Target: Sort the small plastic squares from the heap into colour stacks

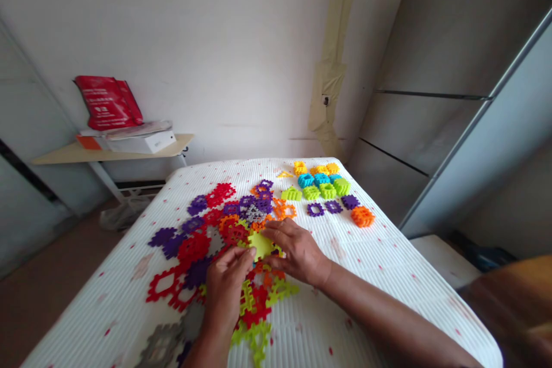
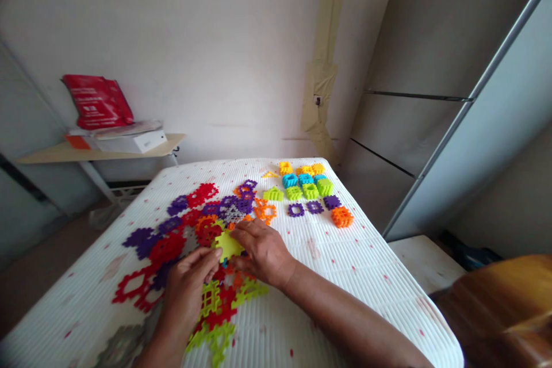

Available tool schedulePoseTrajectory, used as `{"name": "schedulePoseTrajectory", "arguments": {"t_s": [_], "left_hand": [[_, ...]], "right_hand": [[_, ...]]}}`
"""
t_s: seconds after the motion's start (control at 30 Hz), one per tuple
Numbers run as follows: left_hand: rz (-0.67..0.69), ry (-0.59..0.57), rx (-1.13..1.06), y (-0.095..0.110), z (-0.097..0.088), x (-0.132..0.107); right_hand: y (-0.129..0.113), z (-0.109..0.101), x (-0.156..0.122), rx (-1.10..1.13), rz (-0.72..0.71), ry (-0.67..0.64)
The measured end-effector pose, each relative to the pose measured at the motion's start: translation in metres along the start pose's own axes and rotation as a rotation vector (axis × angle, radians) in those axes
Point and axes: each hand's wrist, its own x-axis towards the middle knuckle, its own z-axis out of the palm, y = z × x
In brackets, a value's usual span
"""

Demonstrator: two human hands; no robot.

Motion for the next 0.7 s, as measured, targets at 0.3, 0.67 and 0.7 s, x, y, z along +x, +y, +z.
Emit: {"name": "schedulePoseTrajectory", "arguments": {"t_s": [0.3, 0.67, 0.7], "left_hand": [[-0.103, 0.110, -0.067, 0.013, 0.003, -0.002], [-0.053, 0.221, 0.135, 0.011, -0.014, 0.001], [-0.041, 0.233, 0.152, 0.012, -0.015, 0.000]], "right_hand": [[0.062, -0.045, -0.005, -0.019, 0.072, 0.025], [0.258, -0.144, -0.045, -0.372, 0.584, -0.039], [0.267, -0.145, -0.047, -0.372, 0.590, -0.056]]}}
